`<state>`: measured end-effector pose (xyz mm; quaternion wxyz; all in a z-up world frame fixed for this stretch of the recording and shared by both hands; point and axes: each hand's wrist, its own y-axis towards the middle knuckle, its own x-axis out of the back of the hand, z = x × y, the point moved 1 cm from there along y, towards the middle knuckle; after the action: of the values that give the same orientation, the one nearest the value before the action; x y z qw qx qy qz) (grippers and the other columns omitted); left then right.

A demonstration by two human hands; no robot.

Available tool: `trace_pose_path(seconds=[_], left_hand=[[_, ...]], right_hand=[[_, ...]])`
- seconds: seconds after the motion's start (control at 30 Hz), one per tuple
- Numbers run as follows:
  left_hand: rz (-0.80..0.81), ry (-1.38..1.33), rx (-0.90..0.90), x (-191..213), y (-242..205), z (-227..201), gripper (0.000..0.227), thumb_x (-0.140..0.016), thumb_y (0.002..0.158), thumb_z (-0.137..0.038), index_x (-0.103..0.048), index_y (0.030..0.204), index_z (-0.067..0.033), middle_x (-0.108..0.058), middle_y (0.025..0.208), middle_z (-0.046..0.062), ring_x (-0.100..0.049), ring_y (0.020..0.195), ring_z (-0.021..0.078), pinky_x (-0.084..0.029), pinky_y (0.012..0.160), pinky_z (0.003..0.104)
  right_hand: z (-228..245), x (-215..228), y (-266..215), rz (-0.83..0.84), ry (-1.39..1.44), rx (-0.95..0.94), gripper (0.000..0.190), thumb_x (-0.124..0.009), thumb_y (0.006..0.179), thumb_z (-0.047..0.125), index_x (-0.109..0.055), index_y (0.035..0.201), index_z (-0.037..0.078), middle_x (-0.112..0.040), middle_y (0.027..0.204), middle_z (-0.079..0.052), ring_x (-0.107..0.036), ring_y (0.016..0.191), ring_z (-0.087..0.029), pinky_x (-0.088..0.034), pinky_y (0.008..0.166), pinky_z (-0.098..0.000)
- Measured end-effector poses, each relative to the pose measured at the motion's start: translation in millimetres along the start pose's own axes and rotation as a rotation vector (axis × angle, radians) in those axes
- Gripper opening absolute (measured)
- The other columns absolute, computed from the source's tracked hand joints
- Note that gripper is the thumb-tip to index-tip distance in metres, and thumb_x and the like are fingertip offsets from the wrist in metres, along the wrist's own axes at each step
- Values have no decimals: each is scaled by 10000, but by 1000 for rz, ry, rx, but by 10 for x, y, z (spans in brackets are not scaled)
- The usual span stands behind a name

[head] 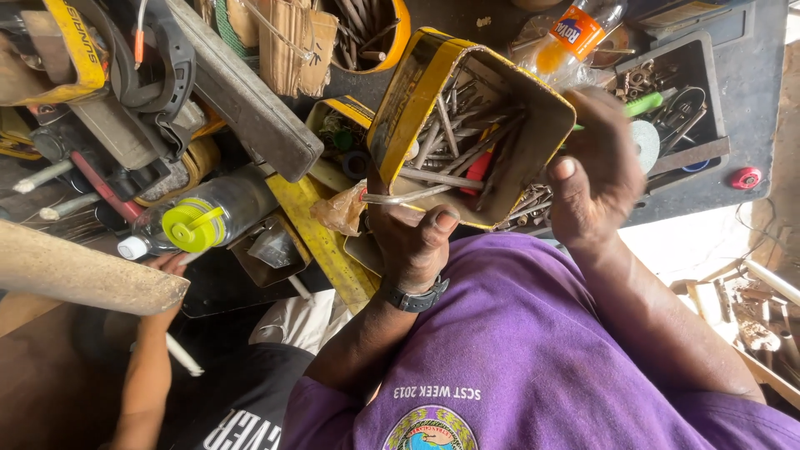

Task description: The person sorts small metal hardware and tools from a yellow tin and a metal bowl on a cluttered workbench. They pick up items, inspect them, and place them into different containers, occasionally moving other items aside to access the contents.

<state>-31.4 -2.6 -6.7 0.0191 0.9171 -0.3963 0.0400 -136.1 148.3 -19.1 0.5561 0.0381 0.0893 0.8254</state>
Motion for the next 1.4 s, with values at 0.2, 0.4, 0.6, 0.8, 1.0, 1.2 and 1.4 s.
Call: trace_pose_path(seconds=[0.2, 0.4, 0.6, 0.8, 1.0, 1.2, 1.4], left_hand=[[21, -115, 21, -147, 13, 73, 780, -731, 854, -407, -485, 1487, -23, -571, 1455, 148, -565, 1369, 261, -466, 1244, 419], [-78, -271, 145, -304, -33, 365, 669, -830, 775, -258, -548, 1340, -35, -697, 1104, 79, -674, 1029, 187, -560, 1042, 358], [-96, -423, 192, -363, -14, 477, 669, -861, 790, -406, -553, 1263, -48, -645, 917, 43, -626, 807, 142, -606, 686, 309], [-73, -564, 277, -370, 116, 362, 518, -838, 762, -174, -484, 1139, -140, -376, 760, -58, -360, 672, 57, -511, 667, 255], [-110, -524, 338, -409, 122, 417, 631, -832, 736, -213, -485, 1250, -97, -614, 1118, 111, -658, 959, 227, -617, 824, 404], [-119, -524, 430, -458, 129, 425, 673, -799, 742, -157, -461, 1321, -96, -605, 1239, 163, -630, 1085, 297, -628, 858, 460], [-89, -537, 376, -508, 126, 519, 554, -798, 773, -140, -443, 1199, -122, -586, 1081, 90, -618, 971, 214, -619, 774, 409]], right_hand=[[599, -37, 242, 154, -610, 325, 140, -822, 1052, -104, -762, 1178, -93, -666, 1087, -293, -665, 841, -327, -547, 721, -412], [217, -311, 685, 808, -1468, 133, 101, -551, 1107, 114, -633, 1097, 56, -562, 1008, -84, -557, 456, -127, -527, 333, -299], [-232, -364, 832, 846, -1599, 137, 126, -672, 1084, 198, -644, 1043, 83, -652, 954, -91, -620, 555, -161, -570, 382, -323], [-527, -319, 896, 709, -1369, 279, 112, -754, 870, 155, -694, 945, 99, -684, 971, -59, -695, 654, -272, -563, 442, -436], [-560, -468, 968, 725, -1289, -112, 168, -582, 1037, 100, -726, 971, 43, -705, 748, -170, -698, 613, -389, -561, 523, -516], [-624, -437, 999, 879, -1289, -77, 284, -626, 988, 113, -662, 1255, 21, -752, 1086, -175, -773, 807, -379, -646, 605, -491], [-825, -329, 950, 810, -1202, 259, 275, -616, 1059, 222, -653, 1266, 45, -699, 1268, -148, -702, 1098, -295, -655, 625, -429]])
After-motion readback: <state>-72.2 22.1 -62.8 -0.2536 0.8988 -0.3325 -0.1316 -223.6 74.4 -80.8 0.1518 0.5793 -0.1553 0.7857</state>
